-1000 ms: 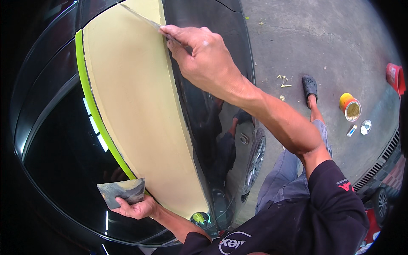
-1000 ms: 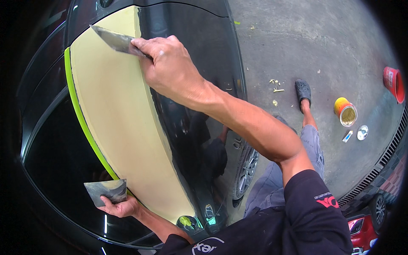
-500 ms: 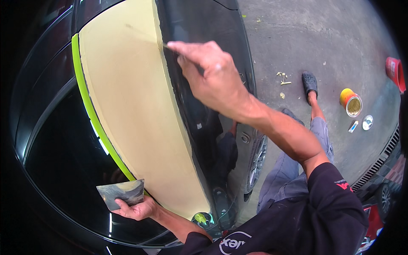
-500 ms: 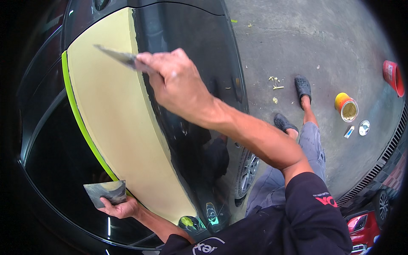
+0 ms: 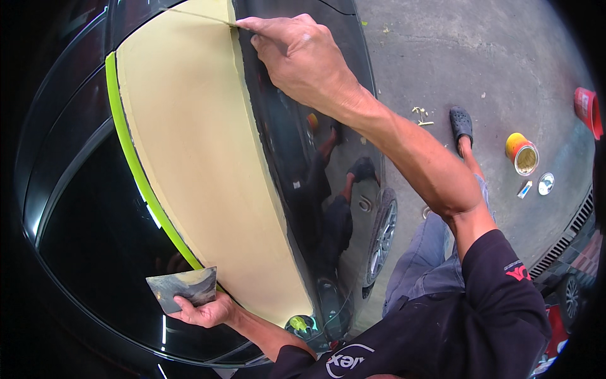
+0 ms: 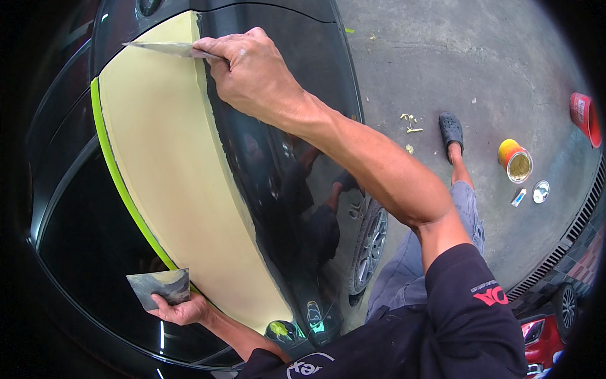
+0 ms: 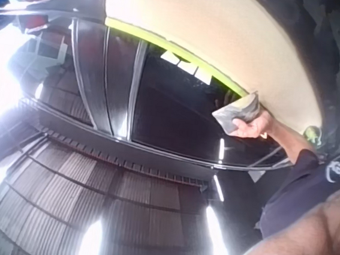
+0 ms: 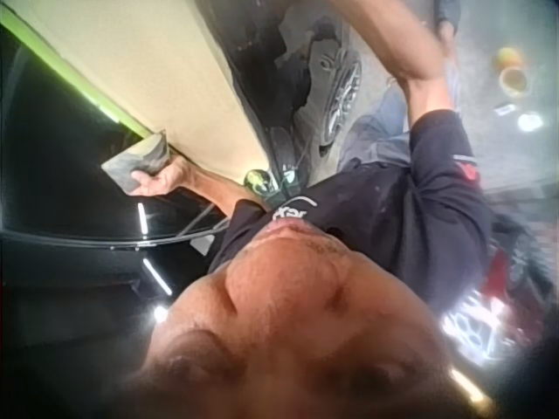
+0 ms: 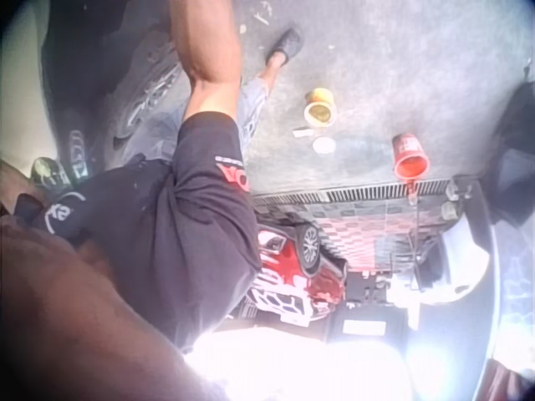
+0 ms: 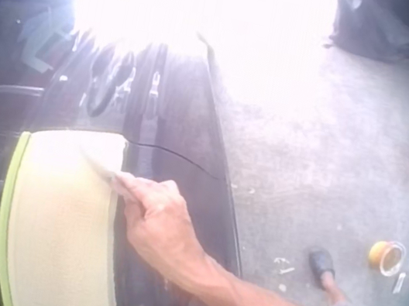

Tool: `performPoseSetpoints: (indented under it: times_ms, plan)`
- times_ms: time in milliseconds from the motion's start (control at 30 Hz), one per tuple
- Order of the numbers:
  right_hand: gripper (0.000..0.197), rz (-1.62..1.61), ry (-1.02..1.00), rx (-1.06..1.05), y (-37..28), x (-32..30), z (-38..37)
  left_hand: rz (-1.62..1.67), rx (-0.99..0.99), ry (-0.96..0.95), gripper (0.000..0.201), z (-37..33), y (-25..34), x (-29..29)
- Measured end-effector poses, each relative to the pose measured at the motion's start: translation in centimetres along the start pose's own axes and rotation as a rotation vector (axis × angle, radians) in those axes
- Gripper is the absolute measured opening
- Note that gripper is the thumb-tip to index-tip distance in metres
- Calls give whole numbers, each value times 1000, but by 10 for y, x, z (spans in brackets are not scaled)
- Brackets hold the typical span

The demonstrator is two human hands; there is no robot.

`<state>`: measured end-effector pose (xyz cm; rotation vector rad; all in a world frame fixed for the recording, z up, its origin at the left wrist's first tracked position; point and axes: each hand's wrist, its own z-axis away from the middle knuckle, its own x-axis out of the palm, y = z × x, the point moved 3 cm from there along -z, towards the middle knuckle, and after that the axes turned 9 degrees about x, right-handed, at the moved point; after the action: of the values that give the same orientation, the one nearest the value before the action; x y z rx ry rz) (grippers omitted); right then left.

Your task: The person applies a beige body filler to a taped-off section of a black car's side panel using a metal spreader. They repeatedly scoop filler from a container and spread it evenly across the surface, smoothing the edges and blending the material into the surrounding area.

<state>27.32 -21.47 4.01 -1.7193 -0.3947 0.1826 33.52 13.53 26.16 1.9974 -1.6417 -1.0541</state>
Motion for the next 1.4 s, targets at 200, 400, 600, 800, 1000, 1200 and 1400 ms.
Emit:
performPoseSetpoints:
  times_ms: [200,400,600,800,1000,1200,1400]
  plan:
    - [31,-35,-5,-19,-2,1,5,-8,2,19,47,0,-1,-4]
    - [24,-22,-18,-29,0,4,25,-60,108,18,45,-6,-7,-17]
    - [41,-78,-48,1,-4,5,53,13,180,-52,34,-13,-23,-47]
    - [55,-83,-77,49,-10,6,77,96,152,-119,33,-15,-23,-43]
    - [66,-134,-98,41,-11,8,98,38,186,-23,43,-8,-10,-17]
    - [64,-141,-153,59,-18,-4,114,-41,192,1,49,-2,-5,-8]
    - [25,-83,60,-58,-3,-22,63,-16,76,74,49,-2,-2,-4]
